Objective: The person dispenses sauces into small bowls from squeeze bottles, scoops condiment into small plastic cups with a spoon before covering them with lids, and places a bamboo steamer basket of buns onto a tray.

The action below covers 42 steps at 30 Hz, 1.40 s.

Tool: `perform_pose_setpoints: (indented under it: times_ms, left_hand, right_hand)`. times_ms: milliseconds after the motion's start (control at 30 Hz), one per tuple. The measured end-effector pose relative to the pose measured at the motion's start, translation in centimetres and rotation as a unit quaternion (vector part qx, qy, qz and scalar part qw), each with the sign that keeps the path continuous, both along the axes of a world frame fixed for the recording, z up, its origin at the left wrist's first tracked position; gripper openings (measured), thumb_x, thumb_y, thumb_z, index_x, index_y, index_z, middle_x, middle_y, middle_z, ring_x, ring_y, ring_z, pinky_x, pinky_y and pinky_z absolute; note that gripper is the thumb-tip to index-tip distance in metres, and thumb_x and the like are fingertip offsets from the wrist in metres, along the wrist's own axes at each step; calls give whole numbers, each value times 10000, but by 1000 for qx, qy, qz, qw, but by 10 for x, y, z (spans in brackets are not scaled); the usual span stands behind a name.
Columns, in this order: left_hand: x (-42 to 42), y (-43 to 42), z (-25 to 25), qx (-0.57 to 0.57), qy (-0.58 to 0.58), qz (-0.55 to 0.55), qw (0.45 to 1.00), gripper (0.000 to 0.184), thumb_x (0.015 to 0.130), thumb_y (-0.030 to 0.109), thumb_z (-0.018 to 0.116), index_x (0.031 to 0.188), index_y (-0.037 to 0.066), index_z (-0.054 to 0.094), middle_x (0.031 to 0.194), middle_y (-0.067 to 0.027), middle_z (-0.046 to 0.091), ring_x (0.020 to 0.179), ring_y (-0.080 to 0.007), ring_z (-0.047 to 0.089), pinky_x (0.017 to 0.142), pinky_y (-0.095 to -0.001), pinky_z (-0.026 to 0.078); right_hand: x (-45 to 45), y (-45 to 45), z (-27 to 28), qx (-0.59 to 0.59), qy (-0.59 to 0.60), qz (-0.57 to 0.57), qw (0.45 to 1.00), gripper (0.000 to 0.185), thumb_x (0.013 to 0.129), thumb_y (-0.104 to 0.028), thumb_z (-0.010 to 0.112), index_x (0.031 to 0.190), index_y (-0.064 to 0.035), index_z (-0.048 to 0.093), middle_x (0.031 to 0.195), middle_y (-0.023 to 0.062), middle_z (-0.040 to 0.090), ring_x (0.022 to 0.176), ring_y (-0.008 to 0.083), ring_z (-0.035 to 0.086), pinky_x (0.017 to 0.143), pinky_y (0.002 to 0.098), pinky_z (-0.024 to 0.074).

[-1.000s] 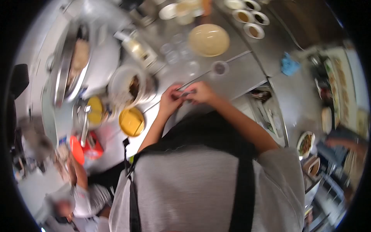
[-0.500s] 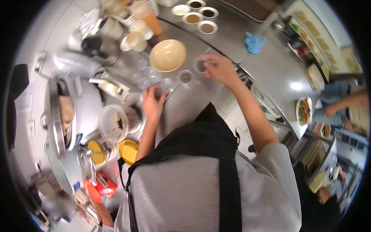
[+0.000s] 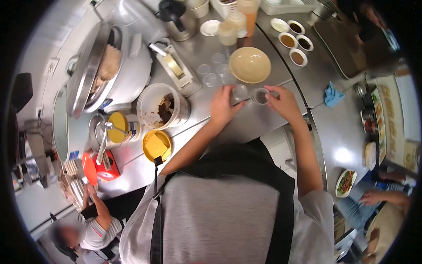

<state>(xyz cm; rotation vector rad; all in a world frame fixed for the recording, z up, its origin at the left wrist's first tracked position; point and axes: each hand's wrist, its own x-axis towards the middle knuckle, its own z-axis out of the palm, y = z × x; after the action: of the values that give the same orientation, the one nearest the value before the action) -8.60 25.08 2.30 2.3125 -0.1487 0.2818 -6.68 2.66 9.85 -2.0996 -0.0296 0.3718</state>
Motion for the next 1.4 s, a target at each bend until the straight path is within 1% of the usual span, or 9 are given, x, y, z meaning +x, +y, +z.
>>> perform_pose_setpoints:
  times_ms: [167, 367, 633, 867, 900, 933, 1033, 1267, 1400]
  left_hand:
    - [3, 7, -13, -7, -20, -45, 999, 276, 679, 236, 802, 860, 110, 636, 1021, -124, 574, 961, -318, 559, 802, -415, 484]
    - [-39, 41, -8, -103, -26, -70, 992, 206, 695, 175, 782, 818, 73, 651, 1124, -177, 619, 1014, -340, 586, 848, -389, 494]
    - [-102, 79, 39, -281, 81, 15, 956, 430, 692, 74, 786, 1084, 77, 608, 1036, -107, 669, 894, -199, 639, 825, -306, 505]
    - [-125, 102, 36, -226, 65, 26, 971, 715, 700, 130, 819, 1332, 100, 485, 1110, -61, 665, 962, -165, 653, 860, -302, 512]
    - [-123, 103, 29, -240, 63, 11, 969, 745, 700, 127, 820, 1356, 108, 467, 1115, -64, 664, 969, -169, 652, 863, -302, 511]
    - [-119, 104, 27, -264, 67, -13, 962, 779, 702, 114, 817, 1385, 116, 442, 1122, -67, 662, 981, -174, 649, 866, -306, 511]
    - [-107, 94, 42, -252, 60, -28, 966, 797, 693, 77, 817, 1395, 105, 440, 1116, -67, 625, 1005, -170, 621, 879, -319, 512]
    - [-87, 79, 65, -210, 42, -70, 974, 773, 677, 81, 826, 1367, 88, 477, 1064, -76, 567, 998, -172, 592, 864, -316, 514]
    - [-90, 79, 71, -211, 21, -45, 976, 712, 678, 109, 833, 1319, 92, 522, 1073, -95, 572, 983, -185, 602, 851, -315, 518]
  right_hand:
    - [11, 0, 3, -61, -113, 12, 992, 346, 894, -203, 629, 1218, -83, 625, 1133, 61, 616, 867, 150, 616, 751, 275, 501]
    - [71, 43, 15, 98, -169, -19, 981, 384, 864, -158, 656, 1237, -85, 603, 1165, 120, 625, 922, 176, 636, 823, 291, 500]
    - [202, 80, -16, -70, -317, -20, 945, 812, 656, -111, 786, 1378, -85, 416, 1269, 152, 567, 1111, 229, 589, 940, 335, 467]
    - [226, 80, -10, 147, -179, 85, 969, 1025, 587, -66, 839, 1452, -87, 290, 1382, 114, 468, 1290, 238, 441, 1089, 355, 331]
    - [239, 75, -23, 169, -185, 101, 963, 1045, 565, -38, 843, 1453, -83, 294, 1392, 110, 451, 1291, 233, 435, 1097, 353, 319]
    - [253, 69, -37, 65, -212, 85, 972, 1029, 543, -21, 849, 1428, -76, 327, 1363, 106, 481, 1265, 229, 462, 1074, 356, 350]
    - [235, 75, -12, 26, -277, 71, 958, 902, 489, -187, 871, 1280, -94, 446, 1104, 140, 640, 1037, 280, 629, 911, 371, 483]
    - [192, 71, 14, 22, -237, -50, 970, 814, 492, -153, 862, 1176, -97, 425, 1049, 142, 638, 1021, 291, 631, 877, 376, 502]
    - [150, 38, 46, 90, -356, -115, 923, 808, 525, -110, 861, 1193, -85, 408, 1094, 105, 595, 1022, 247, 608, 882, 355, 492]
